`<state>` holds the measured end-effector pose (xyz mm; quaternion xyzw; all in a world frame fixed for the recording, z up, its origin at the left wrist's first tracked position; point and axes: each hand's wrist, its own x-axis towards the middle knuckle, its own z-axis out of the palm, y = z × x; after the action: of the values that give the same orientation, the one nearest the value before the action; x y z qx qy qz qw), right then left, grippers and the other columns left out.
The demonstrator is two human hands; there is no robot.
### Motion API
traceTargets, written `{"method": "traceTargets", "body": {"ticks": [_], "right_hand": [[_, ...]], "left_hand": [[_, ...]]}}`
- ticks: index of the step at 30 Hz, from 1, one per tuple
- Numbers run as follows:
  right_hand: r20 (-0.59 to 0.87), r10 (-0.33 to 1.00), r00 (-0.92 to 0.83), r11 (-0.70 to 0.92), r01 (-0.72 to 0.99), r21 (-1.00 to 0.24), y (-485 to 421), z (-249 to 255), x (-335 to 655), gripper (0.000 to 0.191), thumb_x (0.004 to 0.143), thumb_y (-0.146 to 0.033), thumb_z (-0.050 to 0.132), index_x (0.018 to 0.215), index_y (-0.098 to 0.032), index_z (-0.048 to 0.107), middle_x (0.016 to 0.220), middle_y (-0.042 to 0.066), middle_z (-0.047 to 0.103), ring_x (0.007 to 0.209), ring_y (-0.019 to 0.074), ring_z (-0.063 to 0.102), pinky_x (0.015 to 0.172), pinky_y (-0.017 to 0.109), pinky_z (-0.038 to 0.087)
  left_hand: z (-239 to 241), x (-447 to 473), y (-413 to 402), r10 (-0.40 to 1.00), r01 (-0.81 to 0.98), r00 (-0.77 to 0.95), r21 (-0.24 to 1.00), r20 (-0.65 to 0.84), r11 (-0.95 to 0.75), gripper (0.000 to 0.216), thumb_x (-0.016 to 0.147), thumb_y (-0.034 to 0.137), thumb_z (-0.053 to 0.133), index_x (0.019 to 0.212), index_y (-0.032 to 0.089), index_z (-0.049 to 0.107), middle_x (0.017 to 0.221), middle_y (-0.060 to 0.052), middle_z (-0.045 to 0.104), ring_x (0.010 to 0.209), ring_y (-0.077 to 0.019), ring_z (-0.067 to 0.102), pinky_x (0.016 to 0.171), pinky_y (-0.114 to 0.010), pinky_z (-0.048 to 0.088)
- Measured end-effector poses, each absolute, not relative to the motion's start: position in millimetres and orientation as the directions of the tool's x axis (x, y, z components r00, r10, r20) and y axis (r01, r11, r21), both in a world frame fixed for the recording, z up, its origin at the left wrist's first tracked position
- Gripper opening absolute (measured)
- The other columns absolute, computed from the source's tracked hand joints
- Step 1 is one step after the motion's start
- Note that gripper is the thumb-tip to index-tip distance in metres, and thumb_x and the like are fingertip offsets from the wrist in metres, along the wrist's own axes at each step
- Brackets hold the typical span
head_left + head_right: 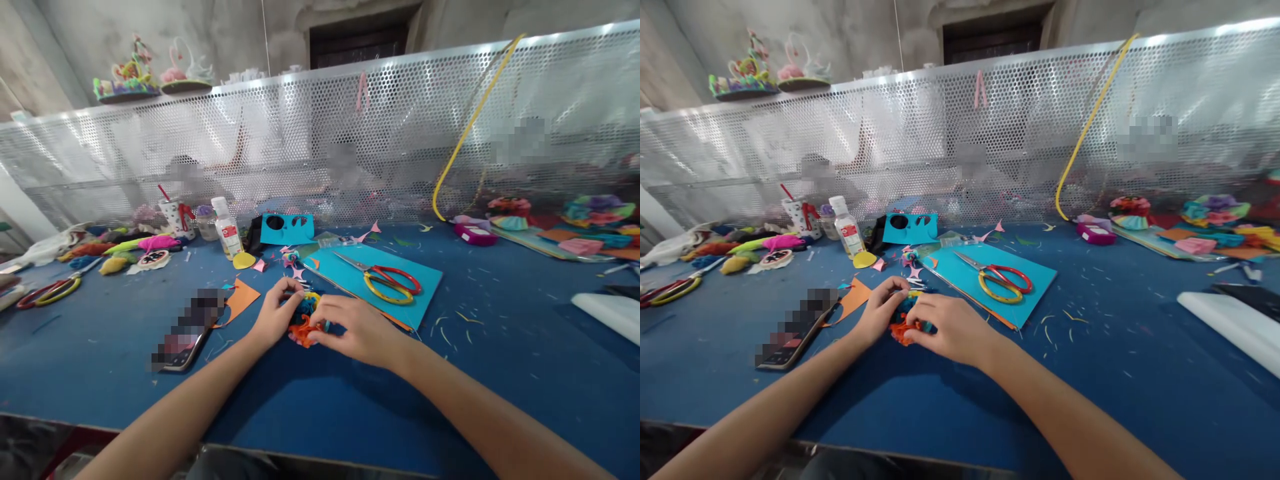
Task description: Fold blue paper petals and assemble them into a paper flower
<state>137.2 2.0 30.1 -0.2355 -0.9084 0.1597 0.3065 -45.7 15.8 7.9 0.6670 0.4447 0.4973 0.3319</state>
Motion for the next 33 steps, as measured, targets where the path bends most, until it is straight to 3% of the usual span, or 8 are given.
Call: {"method": "traceTargets", "body": {"ticks": [5, 12, 18, 24, 33], "right_hand": [[0.489, 0.614, -0.619, 0.788, 0.443, -0.427, 3.5, 24.8, 134.4, 0.006, 0.08, -0.026, 0.057, 0.077, -0.021, 0.057, 0.082, 0.001, 0.061, 0.075, 0.014, 0.056, 0.065, 0.024, 0.041], [0.483, 0.643, -0.595, 0.765, 0.467, -0.444, 2.3, 24.3, 132.9, 0.005, 0.079, -0.022, 0.056, 0.074, -0.021, 0.058, 0.077, 0.0, 0.061, 0.072, 0.0134, 0.056, 0.061, 0.023, 0.04], [0.485, 0.67, -0.562, 0.742, 0.494, -0.453, 2.8, 23.8, 134.4, 0.002, 0.08, -0.021, 0.053, 0.08, -0.021, 0.055, 0.084, 0.001, 0.06, 0.075, 0.0141, 0.056, 0.065, 0.024, 0.043], [0.514, 0.613, -0.6, 0.79, 0.459, -0.407, 0.7, 23.3, 131.3, 0.015, 0.083, -0.021, 0.05, 0.096, -0.022, 0.058, 0.096, 0.003, 0.061, 0.09, 0.017, 0.057, 0.077, 0.029, 0.045], [0.537, 0.564, -0.627, 0.822, 0.49, -0.29, -2.0, 22.0, 126.0, 0.02, 0.084, -0.022, 0.047, 0.098, -0.023, 0.062, 0.095, 0.005, 0.062, 0.087, 0.0179, 0.058, 0.074, 0.03, 0.048]], "left_hand": [[9.1, -44.5, 14.5, 0.921, 0.269, 0.112, 0.881, 0.373, -0.389, 0.009, 0.078, 0.024, 0.049, 0.079, 0.017, 0.054, 0.078, 0.0, 0.051, 0.075, -0.0135, 0.051, 0.069, -0.024, 0.042], [11.5, -45.9, 17.0, 0.918, 0.263, 0.119, 0.879, 0.378, -0.396, 0.011, 0.078, 0.027, 0.051, 0.077, 0.017, 0.053, 0.083, -0.002, 0.053, 0.079, -0.0151, 0.051, 0.07, -0.025, 0.042], [12.6, -48.0, 17.6, 0.935, 0.283, 0.126, 0.891, 0.332, -0.355, 0.011, 0.076, 0.026, 0.054, 0.082, 0.018, 0.054, 0.087, -0.002, 0.054, 0.082, -0.015, 0.052, 0.071, -0.025, 0.041], [10.0, -47.5, 17.1, 0.949, 0.3, 0.067, 0.901, 0.307, -0.313, 0.009, 0.075, 0.026, 0.055, 0.08, 0.018, 0.054, 0.082, -0.001, 0.054, 0.077, -0.0137, 0.052, 0.069, -0.024, 0.04], [9.0, -46.0, 17.1, 0.963, 0.293, -0.018, 0.922, 0.27, -0.253, 0.012, 0.072, 0.028, 0.058, 0.074, 0.017, 0.055, 0.072, 0.001, 0.054, 0.069, -0.0126, 0.049, 0.063, -0.023, 0.039]]}}
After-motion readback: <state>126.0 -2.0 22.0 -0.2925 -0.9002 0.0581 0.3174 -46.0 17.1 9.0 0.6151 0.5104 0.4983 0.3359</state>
